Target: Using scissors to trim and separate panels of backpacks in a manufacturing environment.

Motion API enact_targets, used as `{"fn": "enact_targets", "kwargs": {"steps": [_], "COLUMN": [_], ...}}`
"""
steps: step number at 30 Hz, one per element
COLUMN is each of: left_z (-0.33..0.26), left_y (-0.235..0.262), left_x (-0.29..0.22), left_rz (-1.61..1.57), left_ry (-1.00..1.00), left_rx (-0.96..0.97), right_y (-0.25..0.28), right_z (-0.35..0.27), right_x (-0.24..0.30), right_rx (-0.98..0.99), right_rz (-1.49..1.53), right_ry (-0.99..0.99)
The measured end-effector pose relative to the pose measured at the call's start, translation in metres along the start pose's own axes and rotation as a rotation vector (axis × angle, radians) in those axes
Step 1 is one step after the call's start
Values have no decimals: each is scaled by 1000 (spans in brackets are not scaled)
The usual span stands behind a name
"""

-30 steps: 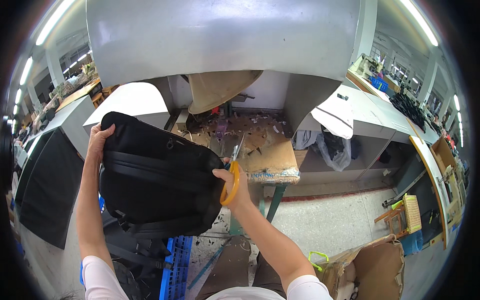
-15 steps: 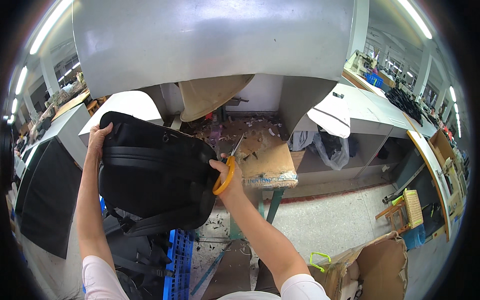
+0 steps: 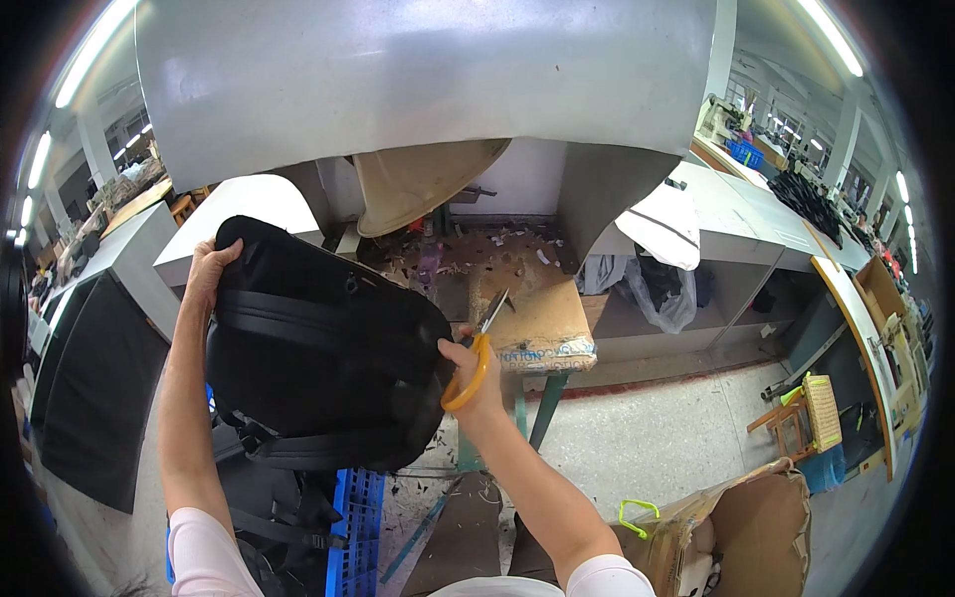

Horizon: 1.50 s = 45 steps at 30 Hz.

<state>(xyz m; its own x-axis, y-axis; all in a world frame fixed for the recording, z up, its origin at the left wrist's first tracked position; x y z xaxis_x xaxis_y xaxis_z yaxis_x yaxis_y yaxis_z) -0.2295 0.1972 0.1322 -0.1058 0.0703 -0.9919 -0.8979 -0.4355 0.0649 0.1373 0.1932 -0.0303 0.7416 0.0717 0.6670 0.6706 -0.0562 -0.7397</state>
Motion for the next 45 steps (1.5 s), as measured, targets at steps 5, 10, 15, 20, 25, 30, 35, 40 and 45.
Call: {"fn": "enact_targets", "kwargs": {"steps": [5, 10, 15, 20, 25, 30, 35, 40, 45], "left_z": [-57, -179, -341, -423, -409, -400, -396, -333, -280], "left_y": [6, 55, 106, 44, -76, -159, -190, -94, -57], "left_x": [25, 112, 120, 63, 95, 134, 118, 210, 316], "left_rz": [-112, -335, -396, 3, 416, 371, 374, -173, -865], "left_ry": [5, 89, -8, -70, -178, -278, -273, 323, 734], "left_rx": [25, -318, -942, -1186, -756, -349, -102, -80, 15], "right_y": [8, 11, 3, -31, -28, -6, 56, 40, 32], "right_z": [-44, -67, -77, -138, -182, -165, -132, -159, -175], "right_x": [18, 57, 91, 27, -30, -19, 2, 47, 55], "right_rx": [78, 268, 221, 730, 722, 719, 655, 721, 801], "right_rz": [-173, -618, -845, -586, -517, -1310, -1214, -915, -785], "right_ry": [25, 263, 762, 10, -262, 66, -87, -141, -284]}}
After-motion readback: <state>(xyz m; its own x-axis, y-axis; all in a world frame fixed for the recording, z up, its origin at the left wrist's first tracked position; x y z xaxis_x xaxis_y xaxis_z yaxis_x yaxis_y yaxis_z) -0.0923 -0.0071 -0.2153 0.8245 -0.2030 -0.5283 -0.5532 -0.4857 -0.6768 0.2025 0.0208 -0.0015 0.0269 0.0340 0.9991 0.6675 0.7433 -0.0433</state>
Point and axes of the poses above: each hand's wrist, its own z-axis towards the middle knuckle, its own y-axis out of the back of the hand, x = y × z, the point moved 7 cm from there along z, towards the middle knuckle, and after that the axes turned 10 degrees about y, right-handed, at the moved point
